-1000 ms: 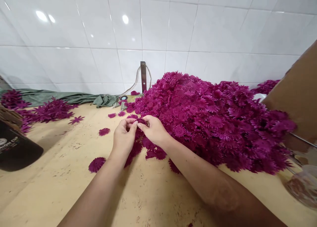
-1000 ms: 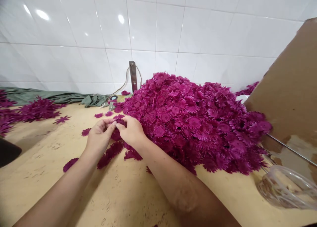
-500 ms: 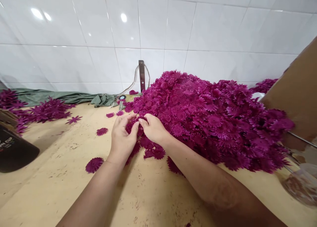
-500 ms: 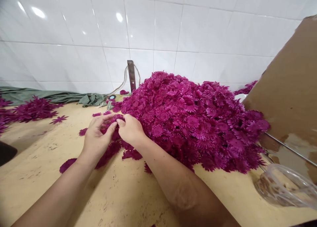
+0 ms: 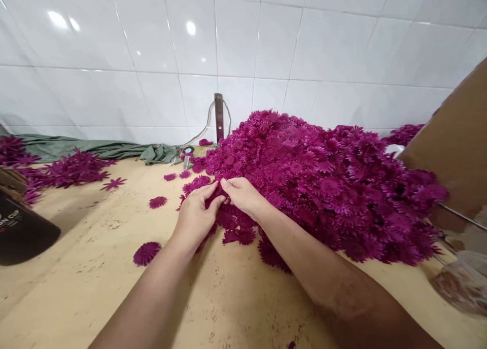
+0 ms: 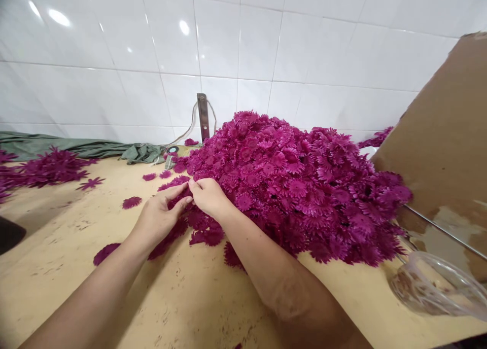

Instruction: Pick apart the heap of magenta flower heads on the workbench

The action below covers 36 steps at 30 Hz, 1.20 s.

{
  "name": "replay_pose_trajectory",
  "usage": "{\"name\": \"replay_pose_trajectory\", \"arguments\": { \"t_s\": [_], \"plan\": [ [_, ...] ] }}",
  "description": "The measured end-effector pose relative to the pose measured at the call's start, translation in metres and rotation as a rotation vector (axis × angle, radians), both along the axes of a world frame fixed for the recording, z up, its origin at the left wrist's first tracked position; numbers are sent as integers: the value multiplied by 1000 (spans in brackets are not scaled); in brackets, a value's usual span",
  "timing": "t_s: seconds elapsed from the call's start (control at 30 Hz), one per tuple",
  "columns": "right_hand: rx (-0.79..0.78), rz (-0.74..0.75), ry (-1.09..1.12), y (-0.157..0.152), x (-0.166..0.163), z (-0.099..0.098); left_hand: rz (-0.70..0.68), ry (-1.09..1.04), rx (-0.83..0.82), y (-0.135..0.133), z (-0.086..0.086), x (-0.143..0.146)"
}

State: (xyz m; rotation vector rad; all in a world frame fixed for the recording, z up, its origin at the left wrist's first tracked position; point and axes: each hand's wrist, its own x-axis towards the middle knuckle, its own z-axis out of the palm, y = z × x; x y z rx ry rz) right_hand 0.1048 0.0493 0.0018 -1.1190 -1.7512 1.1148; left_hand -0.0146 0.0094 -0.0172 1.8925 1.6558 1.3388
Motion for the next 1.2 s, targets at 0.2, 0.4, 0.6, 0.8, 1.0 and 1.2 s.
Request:
{"name": "replay_pose_trajectory", "arguments": {
  "t_s": [0.2, 0.4, 0.6, 0.8, 1.0, 1.2],
  "plan": [
    [-150, -58, 189, -10, -1, 14, -35, -150, 2, 1, -5, 6],
    [-180, -113, 338, -14, -2, 15, -131, -342, -56, 1, -3, 10],
    [-162, 11, 264, -15, -7, 14, -75, -432, -100, 7, -5, 3],
    [29, -48, 127, -4, -7, 1, 59, -308, 107, 8, -9, 1],
    [75, 49, -5, -4, -5, -3, 103, -460, 2, 0, 8, 4],
    [95, 97, -131, -5, -4, 0, 79, -470, 22, -1, 8, 5]
  ]
}}
